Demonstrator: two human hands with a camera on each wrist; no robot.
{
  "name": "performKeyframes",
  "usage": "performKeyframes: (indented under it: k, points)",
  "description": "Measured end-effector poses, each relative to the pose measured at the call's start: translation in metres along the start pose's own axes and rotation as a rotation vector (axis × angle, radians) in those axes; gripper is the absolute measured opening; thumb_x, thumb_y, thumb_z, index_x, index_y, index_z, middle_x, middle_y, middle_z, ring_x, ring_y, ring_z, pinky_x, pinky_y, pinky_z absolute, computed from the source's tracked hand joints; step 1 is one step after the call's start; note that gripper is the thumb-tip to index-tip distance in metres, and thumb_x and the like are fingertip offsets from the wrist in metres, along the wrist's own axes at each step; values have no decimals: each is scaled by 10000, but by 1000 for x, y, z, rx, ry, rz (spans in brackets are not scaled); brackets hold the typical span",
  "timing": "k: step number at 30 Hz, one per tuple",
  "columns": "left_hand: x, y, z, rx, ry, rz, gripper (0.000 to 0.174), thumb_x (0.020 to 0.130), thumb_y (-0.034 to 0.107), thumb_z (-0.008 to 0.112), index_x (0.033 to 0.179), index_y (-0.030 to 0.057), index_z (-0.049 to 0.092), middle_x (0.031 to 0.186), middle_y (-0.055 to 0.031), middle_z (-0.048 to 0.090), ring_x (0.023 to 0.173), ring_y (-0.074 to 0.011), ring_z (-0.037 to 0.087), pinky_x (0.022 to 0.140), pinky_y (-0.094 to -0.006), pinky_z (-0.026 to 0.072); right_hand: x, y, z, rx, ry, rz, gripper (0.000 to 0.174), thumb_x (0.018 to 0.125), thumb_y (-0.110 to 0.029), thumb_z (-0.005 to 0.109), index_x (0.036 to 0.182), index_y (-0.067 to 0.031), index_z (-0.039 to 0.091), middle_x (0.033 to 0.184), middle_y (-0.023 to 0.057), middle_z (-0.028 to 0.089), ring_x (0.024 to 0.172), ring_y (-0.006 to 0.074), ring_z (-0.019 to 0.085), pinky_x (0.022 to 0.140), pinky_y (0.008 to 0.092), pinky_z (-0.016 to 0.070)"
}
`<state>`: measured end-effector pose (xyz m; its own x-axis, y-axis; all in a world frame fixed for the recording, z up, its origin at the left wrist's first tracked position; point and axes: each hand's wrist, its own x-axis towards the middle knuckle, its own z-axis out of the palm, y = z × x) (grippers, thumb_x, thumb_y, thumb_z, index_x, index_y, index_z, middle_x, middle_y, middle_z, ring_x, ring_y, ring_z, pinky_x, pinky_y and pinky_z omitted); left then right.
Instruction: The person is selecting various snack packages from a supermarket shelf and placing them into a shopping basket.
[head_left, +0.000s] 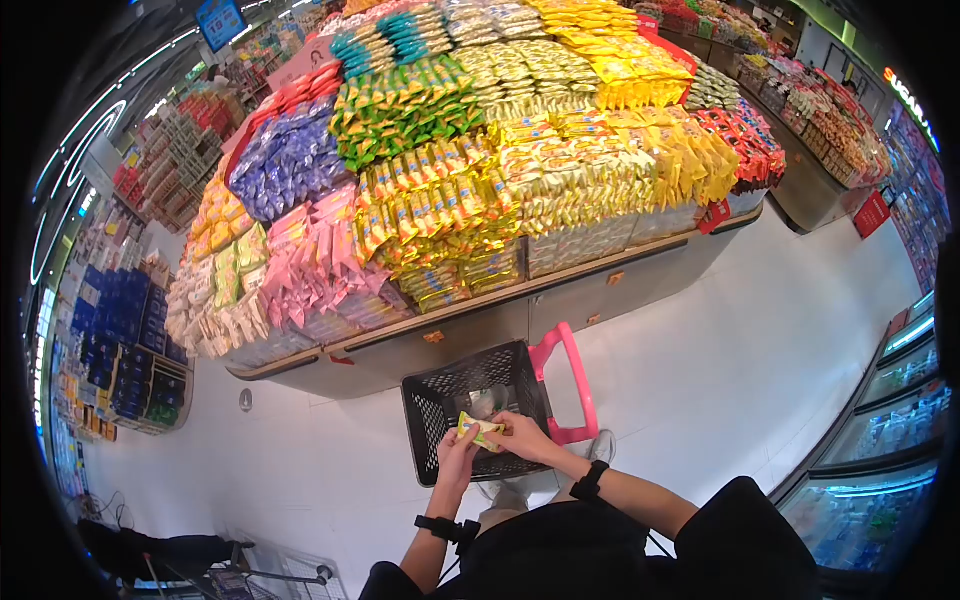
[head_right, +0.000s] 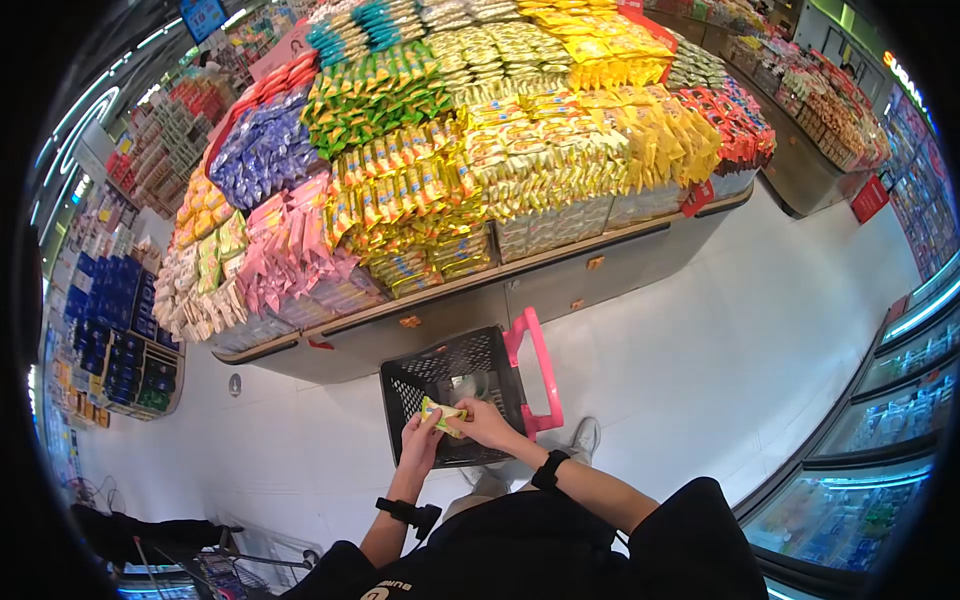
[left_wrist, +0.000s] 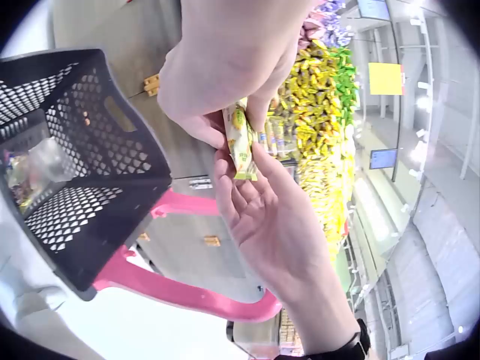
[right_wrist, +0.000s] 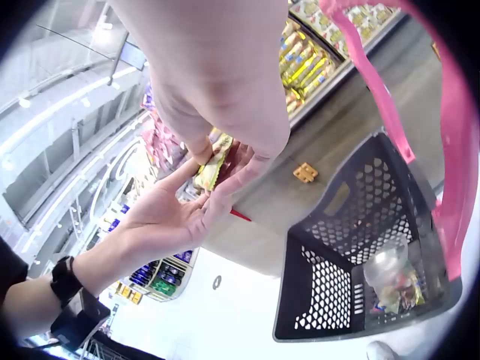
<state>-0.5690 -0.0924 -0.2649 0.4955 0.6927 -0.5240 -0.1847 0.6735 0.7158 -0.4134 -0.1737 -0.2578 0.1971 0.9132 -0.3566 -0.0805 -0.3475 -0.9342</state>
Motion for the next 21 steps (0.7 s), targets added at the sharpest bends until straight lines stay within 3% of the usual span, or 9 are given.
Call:
performKeyframes:
  k: [6,9,12,15,17,21]
  points:
    - [-41,-9,133,141,36,219,174,884,32,714,1002,20,586,985,-68,698,848,-104,665,762,-227,532,-56,-29,-105,214,-39,-127,321,909,-120,700,1159,25,562,1003,87,689,894,102,640,785,262,528]
    - [-46,-26,205,138,-10,136,209,893,37,701,1070,-12,603,1008,-82,699,857,-103,666,747,-225,528,-84,-34,-168,344,18,-127,335,925,-135,684,1200,7,557,995,87,691,890,102,639,773,259,522]
    - [-38,-45,266,218,-93,23,228,936,115,660,1111,-23,608,972,-91,697,760,-118,665,652,-228,522,-104,-41,-229,452,60,-141,341,945,-128,655,1241,-16,530,910,71,686,818,100,643,701,241,528]
    - [-29,-40,329,336,-174,-4,228,950,136,647,1120,-9,600,922,-83,688,656,-110,639,572,-209,496,-122,-56,-279,480,160,-174,308,955,-136,639,1233,-38,547,1019,68,686,913,93,625,781,251,507]
    - [-21,-28,367,376,-308,87,226,937,119,664,1115,-7,604,917,-81,702,693,-108,654,600,-221,504,-134,-86,-305,565,244,-278,300,955,-87,626,1223,-27,506,972,68,673,854,94,646,696,226,516]
    - [-10,7,438,444,-502,218,270,935,41,632,1184,-38,566,951,-89,697,729,-122,665,618,-227,516,-144,-133,-353,535,336,-433,296,951,-74,627,1211,-30,491,997,72,670,866,90,647,695,225,512]
